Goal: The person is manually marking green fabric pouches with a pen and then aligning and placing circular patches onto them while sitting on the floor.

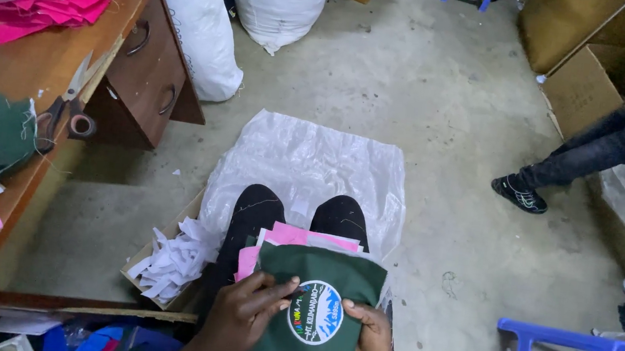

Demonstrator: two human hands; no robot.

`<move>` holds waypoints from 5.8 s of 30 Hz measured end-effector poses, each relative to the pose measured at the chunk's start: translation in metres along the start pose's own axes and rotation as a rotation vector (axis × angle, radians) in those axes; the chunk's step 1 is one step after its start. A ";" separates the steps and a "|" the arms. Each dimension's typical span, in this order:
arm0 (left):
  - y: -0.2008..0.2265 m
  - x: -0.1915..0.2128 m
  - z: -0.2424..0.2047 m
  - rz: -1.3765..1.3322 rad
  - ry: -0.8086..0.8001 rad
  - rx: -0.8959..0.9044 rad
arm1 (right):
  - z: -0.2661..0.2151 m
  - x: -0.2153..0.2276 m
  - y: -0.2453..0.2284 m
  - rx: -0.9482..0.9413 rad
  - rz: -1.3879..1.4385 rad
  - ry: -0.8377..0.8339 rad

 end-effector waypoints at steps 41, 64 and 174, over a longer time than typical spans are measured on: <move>-0.044 -0.023 -0.001 0.135 0.189 0.124 | -0.003 -0.048 -0.010 0.056 -0.019 0.215; -0.116 0.044 -0.028 0.022 0.080 0.477 | 0.088 0.030 -0.027 0.405 -1.066 0.205; 0.001 0.005 0.016 0.154 -0.103 -0.156 | -0.011 0.003 -0.013 0.019 -0.395 0.262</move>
Point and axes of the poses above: each hand's wrist, its own z-axis towards the middle knuckle, its own x-axis out of the back of the hand, y = z × x, the point moved 7 cm from there along z, towards the middle knuckle, and after that the axes turned 2 degrees about z, right-handed, at the moved point
